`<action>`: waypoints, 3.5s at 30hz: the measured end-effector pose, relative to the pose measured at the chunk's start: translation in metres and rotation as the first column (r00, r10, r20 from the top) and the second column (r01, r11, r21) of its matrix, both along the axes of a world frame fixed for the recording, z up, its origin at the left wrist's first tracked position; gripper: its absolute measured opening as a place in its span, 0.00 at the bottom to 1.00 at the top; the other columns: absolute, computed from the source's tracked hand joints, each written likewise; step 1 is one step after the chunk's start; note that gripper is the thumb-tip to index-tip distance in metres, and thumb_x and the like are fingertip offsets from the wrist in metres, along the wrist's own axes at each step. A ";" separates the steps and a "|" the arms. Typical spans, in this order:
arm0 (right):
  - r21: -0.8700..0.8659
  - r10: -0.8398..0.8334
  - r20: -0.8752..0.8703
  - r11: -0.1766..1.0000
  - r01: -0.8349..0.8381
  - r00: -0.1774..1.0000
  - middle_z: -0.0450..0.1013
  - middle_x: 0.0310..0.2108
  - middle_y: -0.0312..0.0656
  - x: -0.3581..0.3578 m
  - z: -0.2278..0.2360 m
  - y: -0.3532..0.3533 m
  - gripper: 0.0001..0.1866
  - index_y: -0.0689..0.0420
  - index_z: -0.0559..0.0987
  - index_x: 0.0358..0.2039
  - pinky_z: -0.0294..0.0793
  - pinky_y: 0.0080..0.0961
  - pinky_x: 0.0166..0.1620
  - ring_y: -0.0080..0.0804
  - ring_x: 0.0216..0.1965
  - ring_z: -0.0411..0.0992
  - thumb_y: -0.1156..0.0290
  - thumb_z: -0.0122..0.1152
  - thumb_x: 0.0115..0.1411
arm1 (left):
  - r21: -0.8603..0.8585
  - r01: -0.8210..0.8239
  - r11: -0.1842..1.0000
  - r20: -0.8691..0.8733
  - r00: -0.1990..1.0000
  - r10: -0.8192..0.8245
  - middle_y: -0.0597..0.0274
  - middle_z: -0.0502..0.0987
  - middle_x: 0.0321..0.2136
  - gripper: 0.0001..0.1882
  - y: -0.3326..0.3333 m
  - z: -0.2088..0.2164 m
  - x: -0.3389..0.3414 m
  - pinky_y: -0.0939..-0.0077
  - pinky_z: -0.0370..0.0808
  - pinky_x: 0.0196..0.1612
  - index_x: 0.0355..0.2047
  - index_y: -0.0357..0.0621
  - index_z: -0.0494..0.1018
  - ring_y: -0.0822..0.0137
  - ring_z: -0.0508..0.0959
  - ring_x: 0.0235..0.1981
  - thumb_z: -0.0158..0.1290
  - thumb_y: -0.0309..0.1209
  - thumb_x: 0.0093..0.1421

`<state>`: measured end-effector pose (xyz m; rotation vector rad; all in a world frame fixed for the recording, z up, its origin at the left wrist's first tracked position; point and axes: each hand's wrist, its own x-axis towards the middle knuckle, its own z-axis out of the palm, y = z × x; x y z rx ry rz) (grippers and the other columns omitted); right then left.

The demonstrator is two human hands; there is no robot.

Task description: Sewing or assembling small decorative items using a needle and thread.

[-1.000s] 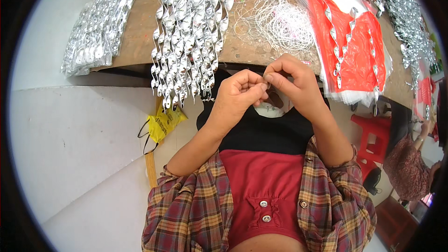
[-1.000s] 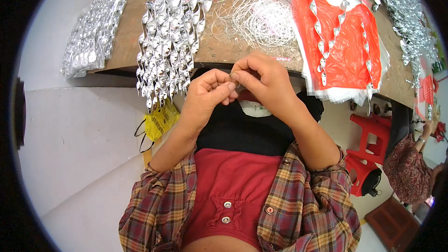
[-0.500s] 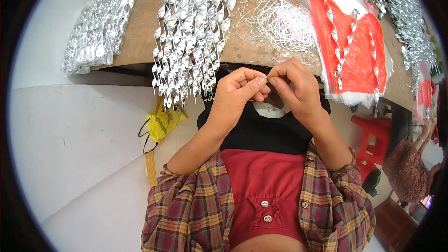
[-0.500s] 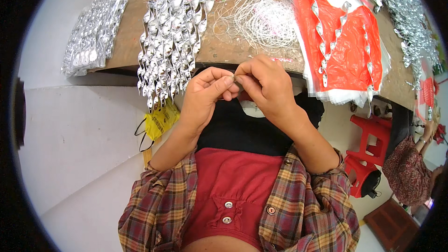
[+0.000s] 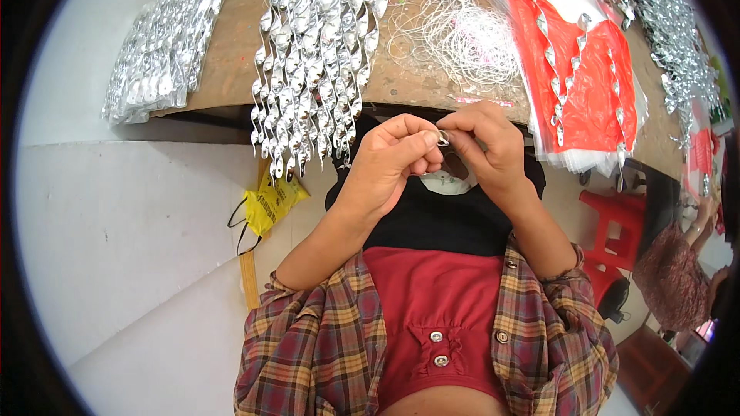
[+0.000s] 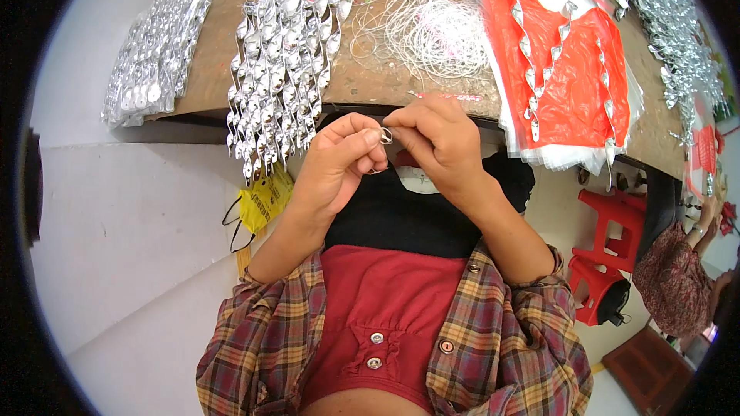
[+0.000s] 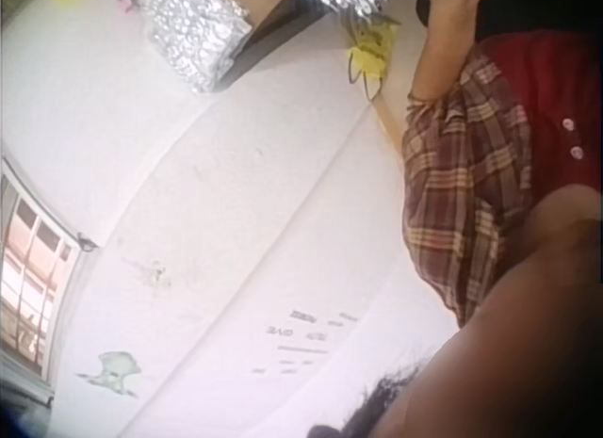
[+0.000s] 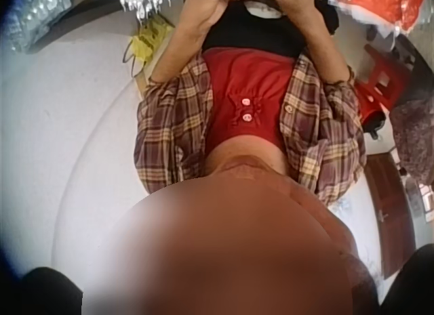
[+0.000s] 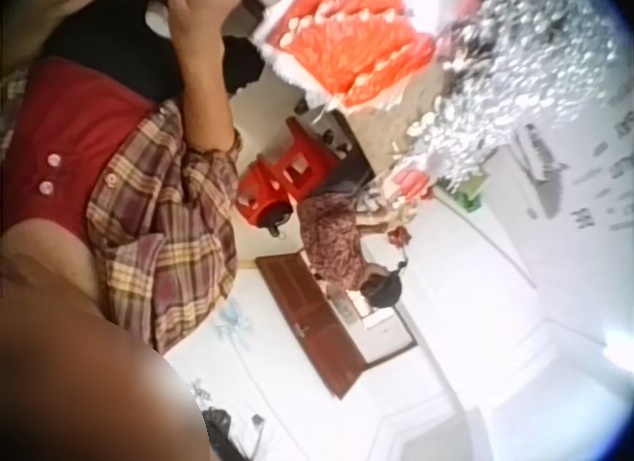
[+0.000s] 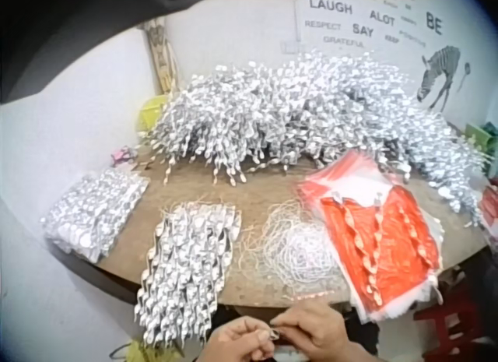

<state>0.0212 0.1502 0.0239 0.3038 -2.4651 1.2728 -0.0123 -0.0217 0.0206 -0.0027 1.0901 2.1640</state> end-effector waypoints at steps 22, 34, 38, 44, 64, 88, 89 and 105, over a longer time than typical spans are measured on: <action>0.000 -0.110 -0.037 0.994 0.110 0.993 0.70 0.26 0.38 0.003 0.005 0.004 0.05 0.60 0.75 0.31 0.65 0.21 0.35 0.27 0.28 0.66 0.80 0.56 0.52 | -0.201 -0.037 0.979 -0.140 0.990 0.009 0.66 0.73 0.20 0.07 -0.001 0.005 0.004 0.88 0.68 0.26 0.35 0.36 0.73 0.81 0.68 0.19 0.53 0.27 0.58; -0.188 -0.055 0.055 0.980 0.065 0.997 0.68 0.27 0.37 0.006 0.011 0.007 0.03 0.62 0.74 0.31 0.64 0.18 0.36 0.22 0.30 0.65 0.79 0.55 0.55 | -0.223 -0.066 0.973 -0.175 0.984 0.027 0.68 0.73 0.22 0.07 -0.002 0.005 0.003 0.89 0.63 0.23 0.34 0.36 0.74 0.83 0.64 0.17 0.54 0.26 0.56; -0.185 -0.024 0.070 0.982 0.036 0.997 0.68 0.27 0.36 0.005 0.015 0.005 0.03 0.61 0.75 0.31 0.64 0.18 0.35 0.22 0.30 0.65 0.79 0.55 0.54 | -0.196 -0.053 0.979 -0.158 0.987 0.022 0.68 0.74 0.23 0.08 -0.002 0.005 0.002 0.89 0.62 0.22 0.34 0.36 0.75 0.83 0.64 0.17 0.55 0.26 0.56; -0.344 0.039 0.153 0.939 0.016 0.987 0.68 0.28 0.34 0.007 0.010 0.007 0.04 0.62 0.75 0.33 0.64 0.16 0.35 0.19 0.31 0.65 0.78 0.56 0.56 | -0.221 -0.040 0.975 -0.153 0.988 0.006 0.69 0.73 0.21 0.07 -0.003 0.006 0.002 0.90 0.60 0.21 0.33 0.37 0.75 0.82 0.64 0.17 0.56 0.27 0.55; -0.362 0.100 0.245 0.932 -0.005 0.964 0.71 0.29 0.32 0.011 0.002 0.001 0.06 0.61 0.75 0.34 0.66 0.14 0.32 0.15 0.29 0.66 0.74 0.57 0.57 | -0.260 -0.030 0.965 -0.194 0.981 -0.022 0.72 0.71 0.20 0.08 -0.001 0.007 0.004 0.91 0.60 0.20 0.34 0.37 0.74 0.83 0.63 0.17 0.55 0.29 0.57; -0.906 0.123 0.127 0.417 0.065 0.984 0.61 0.23 0.31 0.002 0.031 0.038 0.04 0.60 0.70 0.32 0.57 0.18 0.31 0.18 0.24 0.57 0.76 0.47 0.57 | -0.504 0.220 0.835 -0.542 0.672 -0.504 0.61 0.77 0.36 0.13 -0.022 -0.009 0.010 0.79 0.70 0.44 0.44 0.37 0.72 0.72 0.75 0.40 0.49 0.24 0.58; -0.919 0.113 0.057 0.394 0.008 0.992 0.62 0.23 0.32 0.000 0.029 0.047 0.03 0.59 0.70 0.33 0.57 0.19 0.33 0.19 0.26 0.58 0.75 0.48 0.59 | -0.550 0.226 0.804 -0.577 0.594 -0.561 0.58 0.77 0.37 0.12 -0.023 -0.009 0.010 0.78 0.71 0.42 0.43 0.37 0.73 0.71 0.76 0.39 0.50 0.24 0.58; -0.785 0.120 0.150 0.618 0.044 0.981 0.67 0.29 0.35 0.007 0.001 0.039 0.11 0.61 0.72 0.42 0.61 0.16 0.34 0.19 0.30 0.62 0.72 0.52 0.60 | -0.555 -0.560 0.615 -0.708 0.706 0.005 0.69 0.71 0.19 0.20 -0.054 0.061 -0.127 0.82 0.63 0.20 0.46 0.39 0.73 0.79 0.66 0.16 0.52 0.32 0.53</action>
